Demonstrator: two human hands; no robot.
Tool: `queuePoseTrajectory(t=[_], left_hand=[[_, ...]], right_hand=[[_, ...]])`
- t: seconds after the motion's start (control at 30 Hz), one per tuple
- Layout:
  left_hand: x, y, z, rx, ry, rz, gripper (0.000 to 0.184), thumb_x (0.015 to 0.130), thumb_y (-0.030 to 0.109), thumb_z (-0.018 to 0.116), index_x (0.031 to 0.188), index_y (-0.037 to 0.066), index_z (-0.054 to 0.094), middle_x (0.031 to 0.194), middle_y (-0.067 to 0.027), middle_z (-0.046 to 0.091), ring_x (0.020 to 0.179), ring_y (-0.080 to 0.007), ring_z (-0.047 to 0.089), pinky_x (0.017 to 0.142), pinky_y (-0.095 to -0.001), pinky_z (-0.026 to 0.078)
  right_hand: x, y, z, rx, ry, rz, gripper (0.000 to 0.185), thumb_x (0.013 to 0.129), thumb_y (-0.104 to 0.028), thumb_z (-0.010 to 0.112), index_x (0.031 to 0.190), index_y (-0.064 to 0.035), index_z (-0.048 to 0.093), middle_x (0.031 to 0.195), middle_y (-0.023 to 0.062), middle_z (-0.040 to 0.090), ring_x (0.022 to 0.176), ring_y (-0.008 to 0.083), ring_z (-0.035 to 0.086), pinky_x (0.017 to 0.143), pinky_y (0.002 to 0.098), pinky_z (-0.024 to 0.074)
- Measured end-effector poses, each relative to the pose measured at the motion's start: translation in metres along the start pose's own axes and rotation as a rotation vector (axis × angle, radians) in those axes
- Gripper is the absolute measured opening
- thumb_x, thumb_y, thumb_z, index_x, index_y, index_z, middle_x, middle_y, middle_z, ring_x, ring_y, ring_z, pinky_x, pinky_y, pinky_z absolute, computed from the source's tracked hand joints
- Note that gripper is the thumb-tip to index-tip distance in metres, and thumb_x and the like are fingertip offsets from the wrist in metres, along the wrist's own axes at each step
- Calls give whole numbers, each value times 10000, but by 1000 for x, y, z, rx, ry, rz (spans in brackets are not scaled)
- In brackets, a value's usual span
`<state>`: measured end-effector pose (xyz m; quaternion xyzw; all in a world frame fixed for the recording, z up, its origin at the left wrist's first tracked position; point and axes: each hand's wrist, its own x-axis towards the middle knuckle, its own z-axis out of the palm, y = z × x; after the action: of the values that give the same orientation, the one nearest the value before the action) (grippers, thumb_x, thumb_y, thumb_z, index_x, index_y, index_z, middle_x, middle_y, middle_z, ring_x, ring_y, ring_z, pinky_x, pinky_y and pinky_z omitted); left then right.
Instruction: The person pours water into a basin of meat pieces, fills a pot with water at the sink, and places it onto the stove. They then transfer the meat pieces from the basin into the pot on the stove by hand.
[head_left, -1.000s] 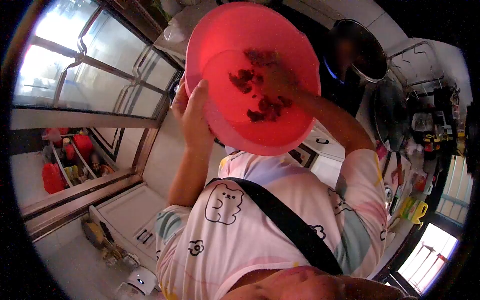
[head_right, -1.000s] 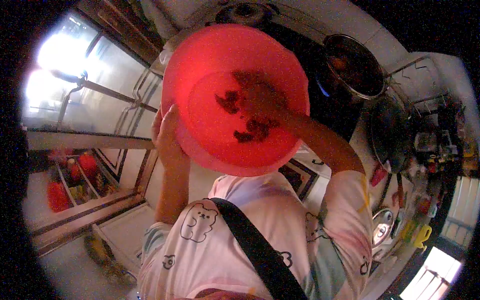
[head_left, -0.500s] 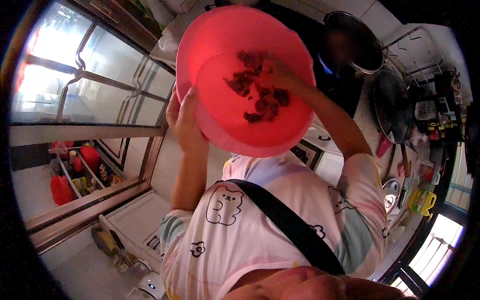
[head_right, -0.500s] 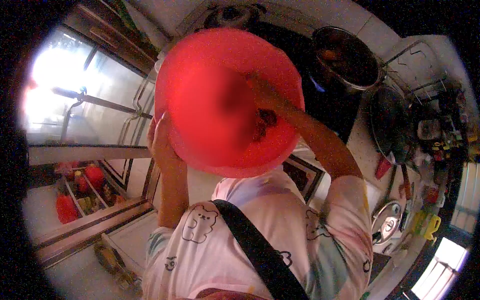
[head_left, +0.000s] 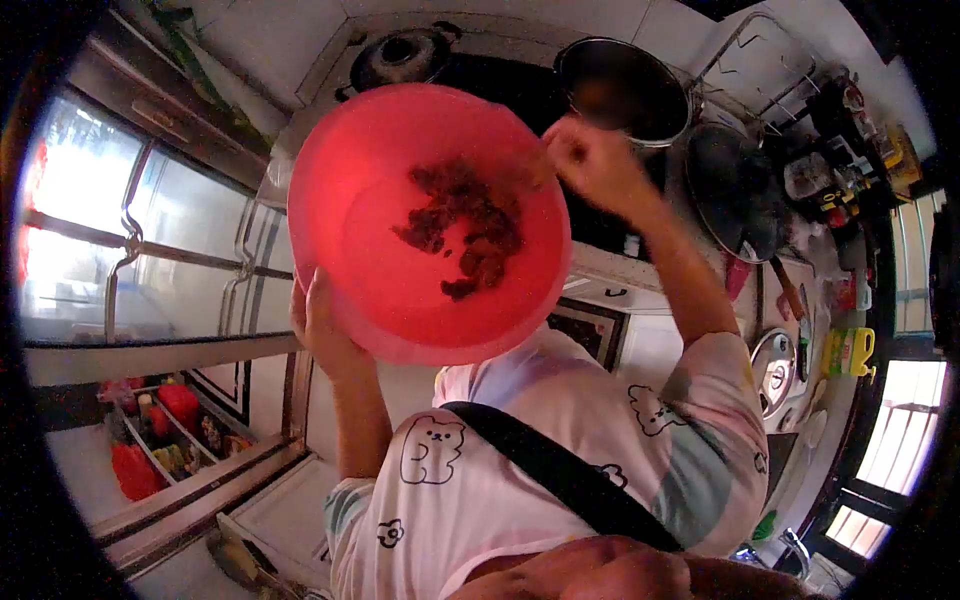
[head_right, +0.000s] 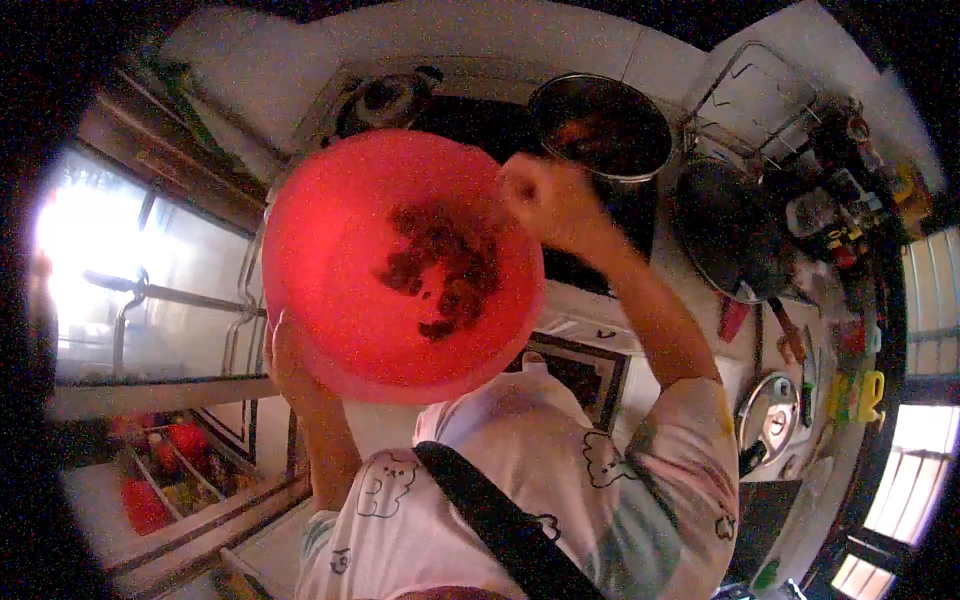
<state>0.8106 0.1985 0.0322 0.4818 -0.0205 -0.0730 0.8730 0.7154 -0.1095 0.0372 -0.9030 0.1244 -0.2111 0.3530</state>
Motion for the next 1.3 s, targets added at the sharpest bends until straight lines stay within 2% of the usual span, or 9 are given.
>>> queuePoseTrajectory(t=[0.2,0.37,0.4,0.5,0.67,0.9,1.1,1.2,1.3], left_hand=[[-3,1,0,-7,22,-14,307,842,142,577,1101,-22,559,1040,-106,597,914,-206,588,776,-307,480],[1,1,-4,4,-24,1,290,844,140,576,1084,-23,568,1017,-102,608,890,-185,590,767,-294,477],[0,2,-4,12,-41,-7,284,846,142,574,1076,-25,570,1012,-101,610,881,-177,590,765,-285,474],[1,-1,-7,27,-102,38,270,853,140,570,1064,-29,572,1001,-97,613,869,-164,588,754,-268,468],[0,0,-3,-52,-59,3,247,853,116,567,1057,-24,578,973,-84,623,855,-150,591,751,-257,466],[5,-5,-12,-39,-67,32,245,835,134,580,1036,-6,585,963,-92,625,836,-188,612,727,-299,496],[5,-5,-7,-31,-71,56,242,839,148,588,1027,-4,594,950,-77,627,834,-164,603,725,-279,486],[5,-5,-7,-41,-48,30,244,837,152,587,1027,-1,588,949,-69,624,830,-153,598,729,-273,481],[3,0,-4,-13,-32,16,253,837,159,585,1033,0,579,951,-66,618,827,-156,595,731,-276,477]], right_hand=[[42,74,-105,-393,302,34,179,791,-214,631,900,-73,633,774,76,655,712,179,631,637,291,486],[69,193,-109,-1512,-207,79,248,777,-281,629,943,-97,646,863,100,665,761,247,646,671,318,508],[56,168,-103,-1172,78,21,224,795,-270,620,942,-103,650,866,88,666,763,225,647,676,309,509],[52,71,-72,-593,119,151,216,816,-262,606,960,-107,643,870,76,667,775,229,647,692,317,507],[27,-7,41,-256,-388,-1,335,820,-247,573,1138,-142,583,981,138,647,866,296,626,772,386,488],[47,-24,143,-408,-760,67,433,793,-177,562,1213,-83,519,1195,169,524,1089,341,499,934,444,375],[40,15,197,-775,-336,-381,445,711,-115,606,1150,-54,560,1143,171,533,1073,342,492,964,492,323],[52,29,177,-480,-514,-247,404,690,-81,625,1084,-2,581,1126,156,554,1014,287,542,926,456,379],[58,2,107,489,-647,157,305,714,-70,627,1011,-2,606,1049,86,607,893,186,597,724,336,502]])
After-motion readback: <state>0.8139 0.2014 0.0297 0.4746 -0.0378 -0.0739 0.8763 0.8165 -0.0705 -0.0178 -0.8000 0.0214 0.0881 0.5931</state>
